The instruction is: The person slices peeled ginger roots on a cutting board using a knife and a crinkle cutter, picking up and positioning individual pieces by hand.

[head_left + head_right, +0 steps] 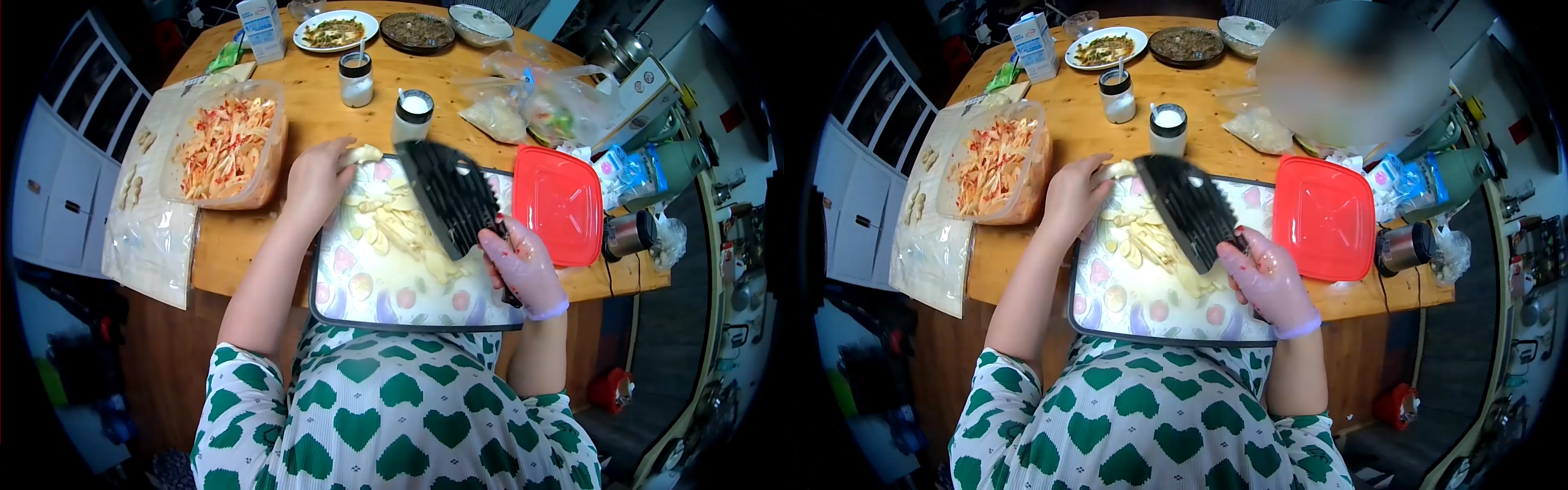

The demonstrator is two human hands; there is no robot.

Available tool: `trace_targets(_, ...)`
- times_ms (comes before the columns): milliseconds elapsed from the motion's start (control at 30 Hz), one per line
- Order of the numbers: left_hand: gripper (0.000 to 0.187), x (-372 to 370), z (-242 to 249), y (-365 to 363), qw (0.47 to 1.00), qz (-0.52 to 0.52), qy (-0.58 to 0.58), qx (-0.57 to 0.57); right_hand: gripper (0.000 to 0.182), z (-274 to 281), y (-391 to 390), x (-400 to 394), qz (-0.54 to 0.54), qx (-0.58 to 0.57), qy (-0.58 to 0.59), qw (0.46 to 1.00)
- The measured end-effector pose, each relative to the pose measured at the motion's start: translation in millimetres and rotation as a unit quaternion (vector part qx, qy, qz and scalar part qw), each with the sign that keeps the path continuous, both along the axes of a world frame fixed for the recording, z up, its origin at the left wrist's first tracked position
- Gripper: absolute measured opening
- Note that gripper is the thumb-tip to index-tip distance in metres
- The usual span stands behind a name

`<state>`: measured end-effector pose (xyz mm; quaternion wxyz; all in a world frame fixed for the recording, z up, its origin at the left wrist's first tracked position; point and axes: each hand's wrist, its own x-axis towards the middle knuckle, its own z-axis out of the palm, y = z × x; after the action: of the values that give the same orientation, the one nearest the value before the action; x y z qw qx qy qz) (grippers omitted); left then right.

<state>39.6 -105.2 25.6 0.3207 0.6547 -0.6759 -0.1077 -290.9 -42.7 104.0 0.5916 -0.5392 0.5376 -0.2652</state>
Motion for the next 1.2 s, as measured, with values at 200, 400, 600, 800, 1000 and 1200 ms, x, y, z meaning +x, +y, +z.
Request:
trace_targets(200, 0.037, 8.4, 12.7, 6.5, 0.977, 0.028, 0.207, -0.034, 0.025, 18.9, 3.0, 27.4, 0.265, -0.049, 0.256, 0.928)
trace_targets(400, 0.038, 15.6, 40.8, 34.7, 0.93, -0.025, 0.366, 0.019, 0.03, 25.3, -8.1, 40.1, 0.297, -0.089, 0.353, 0.883)
trace_targets(600, 0.038, 25.7, 45.8, 55.4, 0.894, -0.025, 0.447, 0.025, 0.029, 22.6, -15.5, 33.2, 0.231, -0.174, 0.428, 0.856)
trace_targets(800, 0.038, 30.0, 44.7, 64.4, 0.928, -0.028, 0.372, 0.009, 0.028, 24.2, -0.8, 76.6, 0.261, -0.172, 0.326, 0.892)
trace_targets(1000, 0.035, 33.1, 34.1, 68.4, 0.948, -0.043, 0.311, -0.041, 0.031, 11.1, -6.0, 98.7, 0.26, -0.153, 0.352, 0.886)
trace_targets(1200, 0.038, 33.8, 23.0, 79.1, 0.914, 0.004, 0.405, -0.027, 0.031, 27.8, -14.5, 63.8, 0.171, -0.122, 0.344, 0.915)
